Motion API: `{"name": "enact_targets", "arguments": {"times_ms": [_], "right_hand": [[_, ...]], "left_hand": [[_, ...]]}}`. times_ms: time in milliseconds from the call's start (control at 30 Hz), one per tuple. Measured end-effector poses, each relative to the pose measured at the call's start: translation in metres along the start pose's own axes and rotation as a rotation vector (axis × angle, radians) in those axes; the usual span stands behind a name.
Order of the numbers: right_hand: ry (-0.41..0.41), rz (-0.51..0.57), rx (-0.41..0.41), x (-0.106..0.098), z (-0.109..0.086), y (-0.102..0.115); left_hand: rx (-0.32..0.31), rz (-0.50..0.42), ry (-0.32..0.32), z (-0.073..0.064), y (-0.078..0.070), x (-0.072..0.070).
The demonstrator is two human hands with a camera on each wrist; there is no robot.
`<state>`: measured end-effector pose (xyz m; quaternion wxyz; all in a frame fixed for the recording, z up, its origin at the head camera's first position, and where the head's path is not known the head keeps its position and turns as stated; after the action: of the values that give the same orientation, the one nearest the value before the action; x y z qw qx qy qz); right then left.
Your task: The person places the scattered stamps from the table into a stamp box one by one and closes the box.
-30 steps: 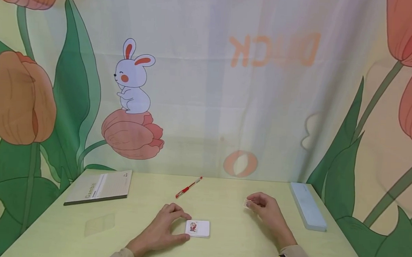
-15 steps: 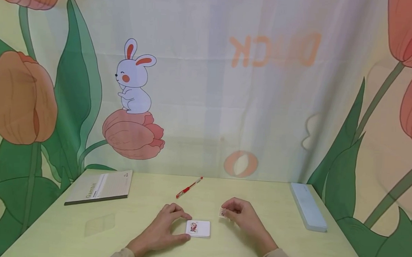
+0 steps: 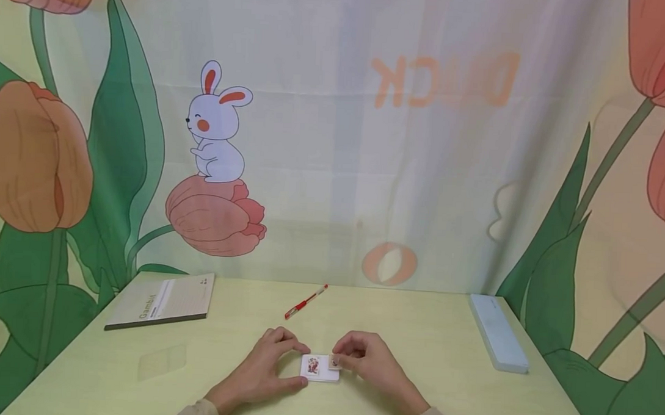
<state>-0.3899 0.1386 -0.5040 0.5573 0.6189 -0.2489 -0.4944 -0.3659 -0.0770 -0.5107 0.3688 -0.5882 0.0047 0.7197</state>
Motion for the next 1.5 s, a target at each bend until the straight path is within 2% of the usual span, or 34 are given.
{"name": "enact_targets", "arguments": {"times_ms": [333,567,867,1167,1500], "right_hand": [[-0.030,-0.098,-0.029,0.0046,0.0013,0.0018],[-0.055,-0.102,-0.013,0.0053,0.0011,0.0015],[-0.101,-0.202,-0.011,0.0053,-0.0016,0.0023],[-0.110,-0.233,-0.015,0.0051,-0.0014,-0.0027],[-0.089,-0.262,-0.022,0.0037,-0.0016,-0.0062]], "left_hand": [[-0.017,-0.008,0.009,0.0002,0.0016,-0.0013],[-0.020,-0.012,0.006,0.0007,0.0020,-0.0020],[-0.015,-0.007,0.000,0.0005,0.0006,-0.0011],[-0.014,0.000,0.003,0.0001,0.0015,0.0025],[-0.005,-0.008,-0.002,0.0002,-0.0001,-0.0003]]}}
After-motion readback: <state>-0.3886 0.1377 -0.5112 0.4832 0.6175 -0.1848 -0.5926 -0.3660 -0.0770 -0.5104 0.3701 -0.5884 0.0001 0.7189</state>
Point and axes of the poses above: each hand's wrist, its own z-axis towards the middle knuckle, its own x-axis out of the palm, y = z × x, the point moved 9 cm from there along z, towards the middle knuckle, and after that the axes turned 7 degrees about z, right-handed, at the moved point
